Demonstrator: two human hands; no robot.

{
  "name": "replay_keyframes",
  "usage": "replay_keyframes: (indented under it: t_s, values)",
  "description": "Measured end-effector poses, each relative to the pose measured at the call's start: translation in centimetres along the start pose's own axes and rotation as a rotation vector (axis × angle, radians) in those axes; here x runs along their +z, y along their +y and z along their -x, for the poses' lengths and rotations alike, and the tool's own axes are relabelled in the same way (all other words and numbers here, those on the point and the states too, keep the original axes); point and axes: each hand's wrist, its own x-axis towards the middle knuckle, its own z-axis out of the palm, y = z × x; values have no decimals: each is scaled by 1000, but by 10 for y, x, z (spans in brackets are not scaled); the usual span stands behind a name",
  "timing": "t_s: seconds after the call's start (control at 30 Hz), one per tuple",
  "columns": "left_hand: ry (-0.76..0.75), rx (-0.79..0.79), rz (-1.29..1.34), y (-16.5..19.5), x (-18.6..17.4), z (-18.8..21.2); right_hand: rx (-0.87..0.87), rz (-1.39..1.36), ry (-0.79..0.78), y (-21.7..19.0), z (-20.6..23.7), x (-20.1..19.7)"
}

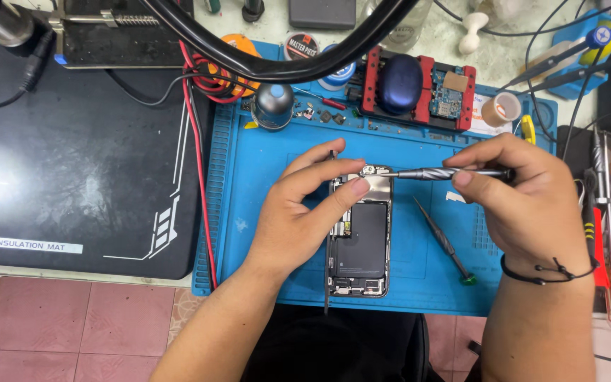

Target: The person opens a smartphone and uses a screwdriver and tweezers to remove screws and small components from the motherboard area. The person places removed parts on the workbench and continues to pry and lift internal pieces.

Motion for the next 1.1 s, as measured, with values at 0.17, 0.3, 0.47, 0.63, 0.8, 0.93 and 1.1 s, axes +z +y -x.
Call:
replay_keyframes:
  t_s: [0.17,0.3,0.47,0.63,0.8,0.93,1.1]
  values:
    - [4,-2,8,0,0,0,-36,-48,-36,6,-5,2]
    - [1,-6,19,1,0,-1,-46,-50,-38,10,-6,1]
    - [2,-26,24,3,0,-1,-47,-78,-54,14,-7,1]
    - [2,-18,37,1,1,-1,-71,-50,-52,17,-5,0]
    - [-1,-8,-1,1,0,-3,-84,-83,-61,19,-6,1]
    - [-4,-2,16,0,1,-3,-66,-47,-39,20,-5,2]
    - [-19,-25,33,-3,1,-2,-50,-17,-41,23,-5,0]
